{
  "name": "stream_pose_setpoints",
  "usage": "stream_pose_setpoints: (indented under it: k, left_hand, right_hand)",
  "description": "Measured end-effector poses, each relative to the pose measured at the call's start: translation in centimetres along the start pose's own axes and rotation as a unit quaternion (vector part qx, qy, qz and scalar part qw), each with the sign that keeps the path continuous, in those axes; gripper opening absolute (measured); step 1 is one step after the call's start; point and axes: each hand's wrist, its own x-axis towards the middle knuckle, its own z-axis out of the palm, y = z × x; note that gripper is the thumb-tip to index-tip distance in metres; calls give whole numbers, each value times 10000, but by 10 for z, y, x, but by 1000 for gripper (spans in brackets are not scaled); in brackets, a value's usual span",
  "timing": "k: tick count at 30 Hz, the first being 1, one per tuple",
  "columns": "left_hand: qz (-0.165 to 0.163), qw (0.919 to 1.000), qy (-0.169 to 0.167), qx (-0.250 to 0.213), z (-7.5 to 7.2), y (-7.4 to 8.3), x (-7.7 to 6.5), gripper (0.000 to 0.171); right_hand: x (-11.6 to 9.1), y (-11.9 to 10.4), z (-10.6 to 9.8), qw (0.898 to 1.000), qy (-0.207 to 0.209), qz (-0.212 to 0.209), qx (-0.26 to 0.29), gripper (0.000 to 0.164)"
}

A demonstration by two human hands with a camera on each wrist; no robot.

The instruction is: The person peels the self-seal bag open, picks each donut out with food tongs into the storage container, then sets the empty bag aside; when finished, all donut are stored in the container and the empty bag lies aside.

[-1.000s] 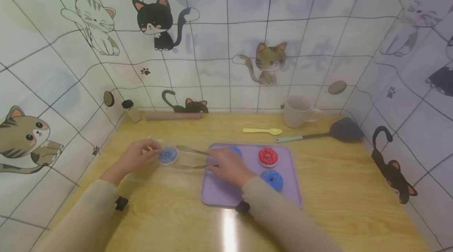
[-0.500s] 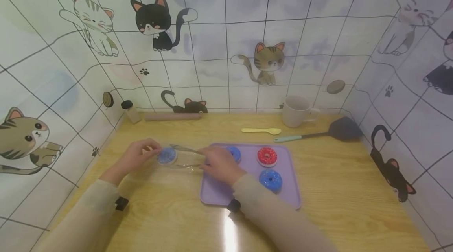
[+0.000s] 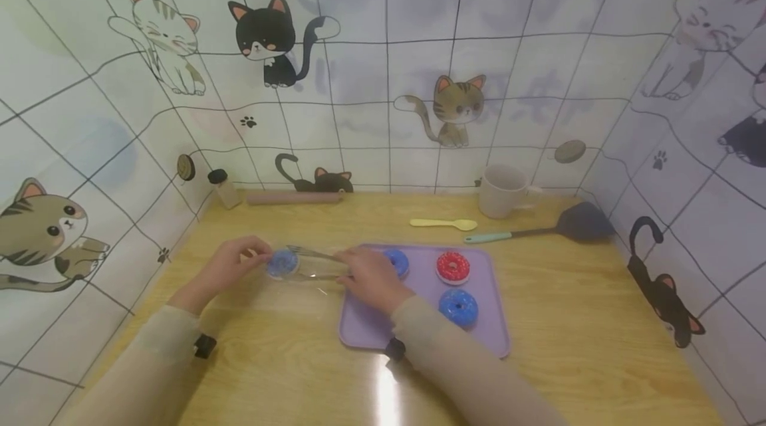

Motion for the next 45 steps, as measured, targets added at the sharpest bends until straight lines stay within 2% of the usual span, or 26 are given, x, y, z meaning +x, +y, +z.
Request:
stream_pose_setpoints:
  k: [13, 18, 25, 36, 45]
  left_hand:
    - [-30, 9998, 172, 16, 2, -9, -2, 4]
    - [-25, 9998, 190, 55, 1, -11, -5, 4]
    - [-85, 9997, 217, 89, -1, -12, -7, 3]
    - [-35, 9997, 211, -107, 8, -18, -10, 4]
    - [-31, 9994, 297, 146, -2, -21, -10, 3]
  right_hand:
    - [-27, 6, -16, 9996, 210, -176, -63, 50]
    - [-45, 9, -25, 9993, 292, -226, -100, 49]
    - [-70, 23, -39, 9984, 464, -251, 219, 51]
    - [-111, 46, -49, 9963, 836, -183, 76, 54]
    - [-137, 56, -60, 9948, 1018, -47, 13, 54]
